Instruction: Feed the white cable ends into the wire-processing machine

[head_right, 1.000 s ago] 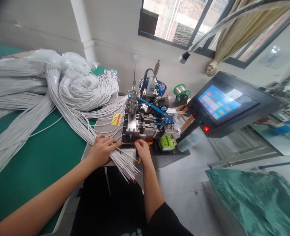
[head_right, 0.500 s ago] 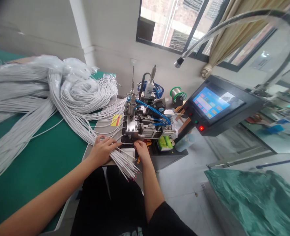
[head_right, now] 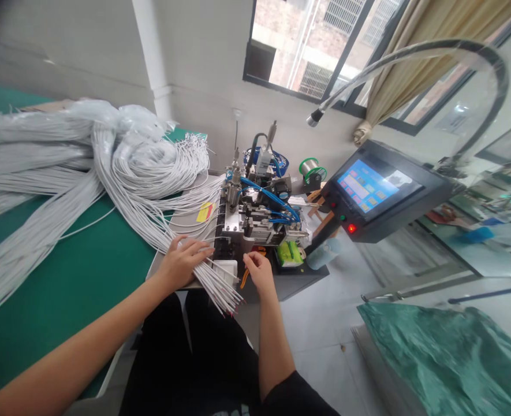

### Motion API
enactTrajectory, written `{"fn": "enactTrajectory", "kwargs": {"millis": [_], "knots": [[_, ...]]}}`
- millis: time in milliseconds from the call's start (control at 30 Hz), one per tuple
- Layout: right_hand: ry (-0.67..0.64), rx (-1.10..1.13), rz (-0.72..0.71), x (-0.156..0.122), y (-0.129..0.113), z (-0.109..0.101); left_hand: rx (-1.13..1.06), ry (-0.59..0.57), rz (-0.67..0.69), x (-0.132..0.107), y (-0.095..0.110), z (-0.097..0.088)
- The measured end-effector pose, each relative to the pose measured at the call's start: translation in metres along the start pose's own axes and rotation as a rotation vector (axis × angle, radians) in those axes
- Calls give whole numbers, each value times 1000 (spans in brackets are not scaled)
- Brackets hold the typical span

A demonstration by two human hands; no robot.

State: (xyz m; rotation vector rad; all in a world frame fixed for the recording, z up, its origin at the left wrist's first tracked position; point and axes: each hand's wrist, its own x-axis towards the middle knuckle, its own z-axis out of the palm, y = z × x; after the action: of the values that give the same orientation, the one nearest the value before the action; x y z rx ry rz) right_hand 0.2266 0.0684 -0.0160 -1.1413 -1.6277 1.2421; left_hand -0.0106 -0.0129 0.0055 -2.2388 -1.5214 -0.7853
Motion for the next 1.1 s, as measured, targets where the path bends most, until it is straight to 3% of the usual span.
{"fn": "enactTrajectory", "kwargs": {"millis": [233,300,367,500,767,900,1100], "knots": [[-406,-187,-41,-25,-32,-24,23,61,64,-1,-2,0],[-455,-204,-62,-28,-37,-27,23,75,71,-1,-2,0],[-429,-187,-72,-29,-38,-27,19,79,80,-1,-2,-1],[-206,-118,-48,-25,-33,-19,-8,70,114,1,-1,-4],[112,89,-10,-13,-18,22,-15,95,164,2,-1,-7],[151,96,-36,-12,-17,35,-10,113,178,1,-1,-5],[107,147,-52,-10,-20,38,-1,107,174,-1,-2,-1]]}}
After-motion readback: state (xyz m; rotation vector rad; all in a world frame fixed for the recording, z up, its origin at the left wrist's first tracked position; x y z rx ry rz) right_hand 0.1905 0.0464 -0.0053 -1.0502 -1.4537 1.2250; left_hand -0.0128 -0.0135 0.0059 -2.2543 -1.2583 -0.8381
